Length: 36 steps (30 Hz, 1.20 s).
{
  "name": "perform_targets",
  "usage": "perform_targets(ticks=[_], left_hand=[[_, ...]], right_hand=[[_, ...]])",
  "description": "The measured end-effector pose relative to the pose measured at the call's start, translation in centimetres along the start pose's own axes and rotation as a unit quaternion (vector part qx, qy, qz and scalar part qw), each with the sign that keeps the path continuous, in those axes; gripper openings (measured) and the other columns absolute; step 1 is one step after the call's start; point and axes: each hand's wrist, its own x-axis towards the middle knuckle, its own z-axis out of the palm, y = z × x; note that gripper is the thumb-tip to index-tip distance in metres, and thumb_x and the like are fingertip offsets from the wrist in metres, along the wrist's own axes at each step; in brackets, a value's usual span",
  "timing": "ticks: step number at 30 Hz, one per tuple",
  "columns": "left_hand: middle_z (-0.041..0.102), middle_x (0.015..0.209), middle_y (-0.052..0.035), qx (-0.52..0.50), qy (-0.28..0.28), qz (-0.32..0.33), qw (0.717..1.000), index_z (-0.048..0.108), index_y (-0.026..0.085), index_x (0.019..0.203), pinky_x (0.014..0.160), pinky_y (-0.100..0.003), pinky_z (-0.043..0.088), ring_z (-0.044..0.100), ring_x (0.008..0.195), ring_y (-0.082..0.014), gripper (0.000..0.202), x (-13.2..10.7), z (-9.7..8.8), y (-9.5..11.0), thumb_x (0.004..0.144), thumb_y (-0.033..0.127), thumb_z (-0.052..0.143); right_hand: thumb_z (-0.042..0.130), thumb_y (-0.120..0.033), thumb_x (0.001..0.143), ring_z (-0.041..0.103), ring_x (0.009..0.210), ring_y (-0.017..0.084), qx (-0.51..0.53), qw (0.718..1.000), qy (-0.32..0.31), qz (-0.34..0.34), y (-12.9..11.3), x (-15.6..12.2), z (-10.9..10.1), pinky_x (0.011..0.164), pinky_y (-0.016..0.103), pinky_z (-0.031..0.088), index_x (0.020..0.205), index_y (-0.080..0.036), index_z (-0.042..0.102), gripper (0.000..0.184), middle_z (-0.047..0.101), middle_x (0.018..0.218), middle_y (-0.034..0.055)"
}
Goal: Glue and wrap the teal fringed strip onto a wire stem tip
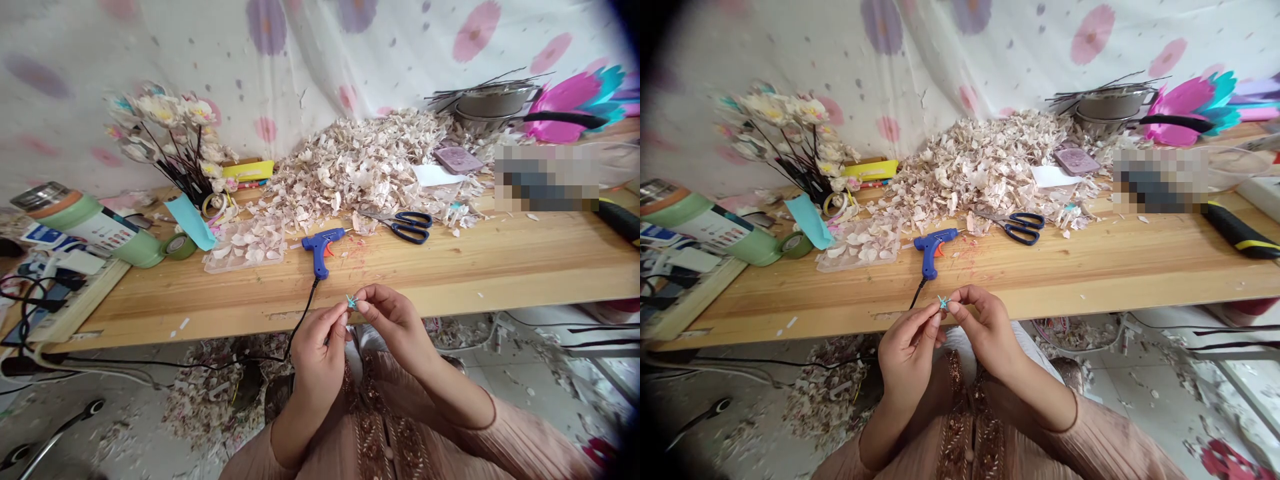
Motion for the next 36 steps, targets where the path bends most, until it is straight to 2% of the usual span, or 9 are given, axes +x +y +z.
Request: perform_targets(ticks=[4, 9, 12, 21, 27, 32, 36], left_hand=[[0.069, 0.076, -0.0013, -0.091, -0.008, -0.054, 0.994, 0.074, 0.02, 0.101, 0.053, -0.023, 0.049, 0.059, 0.053, -0.0094, 0.019, 0.1, 0.1, -0.1, 0.087, 0.017, 0.062], [0.065, 0.064, 0.0008, -0.249, -0.025, -0.185, 0.95, 0.074, 0.019, 0.097, 0.043, -0.019, 0.044, 0.056, 0.048, -0.0086, 0.016, 0.1, 0.2, -0.3, 0.085, 0.025, 0.066], [0.065, 0.062, 0.0009, -0.284, -0.031, -0.225, 0.931, 0.073, 0.018, 0.098, 0.042, -0.018, 0.042, 0.055, 0.047, -0.0084, 0.018, 0.1, 0.3, -0.6, 0.083, 0.027, 0.068], [0.063, 0.057, 0.0015, -0.289, -0.041, -0.248, 0.924, 0.073, 0.016, 0.096, 0.042, -0.017, 0.04, 0.054, 0.046, -0.0074, 0.02, 0.2, 0.5, -0.7, 0.081, 0.029, 0.07], [0.067, 0.064, 0.0, -0.28, -0.033, -0.249, 0.927, 0.073, 0.017, 0.094, 0.043, -0.018, 0.04, 0.055, 0.046, -0.0074, 0.019, 0.2, 0.2, -0.6, 0.08, 0.029, 0.071], [0.065, 0.06, 0.0011, -0.312, -0.045, -0.28, 0.907, 0.072, 0.016, 0.092, 0.041, -0.019, 0.039, 0.053, 0.043, -0.0076, 0.02, 0.4, 0.5, -0.5, 0.078, 0.029, 0.073], [0.064, 0.059, 0.0017, -0.333, -0.041, -0.294, 0.895, 0.071, 0.016, 0.091, 0.041, -0.018, 0.038, 0.054, 0.043, -0.0079, 0.019, 0.4, 0.5, -0.5, 0.076, 0.028, 0.074]], right_hand=[[0.068, -0.045, 0.082, 0.059, 0.076, 0.016, -0.01, 1.0, -0.013, -0.01, -0.3, -0.1, -0.1, 0.071, 0.029, 0.05, 0.088, -0.021, 0.061, 0.026, 0.062, 0.08, 0.0027], [0.069, -0.043, 0.081, 0.06, 0.068, 0.015, -0.043, 0.998, -0.051, 0.021, -0.4, -0.2, -0.2, 0.064, 0.028, 0.048, 0.085, -0.02, 0.057, 0.026, 0.061, 0.076, 0.0008], [0.066, -0.046, 0.083, 0.059, 0.062, 0.014, -0.034, 0.997, -0.062, 0.043, -0.3, -0.2, -0.2, 0.061, 0.027, 0.046, 0.081, -0.019, 0.055, 0.029, 0.06, 0.068, -0.0007], [0.061, -0.047, 0.086, 0.063, 0.064, 0.017, 0.048, 0.995, -0.07, 0.05, -1.0, -0.2, 0.0, 0.065, 0.03, 0.051, 0.078, -0.022, 0.051, 0.029, 0.062, 0.062, -0.0011], [0.062, -0.042, 0.086, 0.059, 0.067, 0.015, -0.048, 0.999, -0.019, 0.015, -0.4, -0.3, -0.3, 0.063, 0.027, 0.047, 0.077, -0.019, 0.055, 0.025, 0.061, 0.07, 0.0007], [0.057, -0.035, 0.088, 0.059, 0.073, 0.017, -0.131, 0.991, 0.002, -0.02, -0.2, -0.4, -0.5, 0.068, 0.028, 0.045, 0.082, -0.018, 0.06, 0.018, 0.065, 0.075, 0.0029], [0.051, -0.031, 0.092, 0.059, 0.074, 0.017, -0.175, 0.984, 0.001, -0.045, 0.0, -0.5, -0.4, 0.069, 0.029, 0.045, 0.083, -0.018, 0.061, 0.019, 0.065, 0.078, 0.0046]])
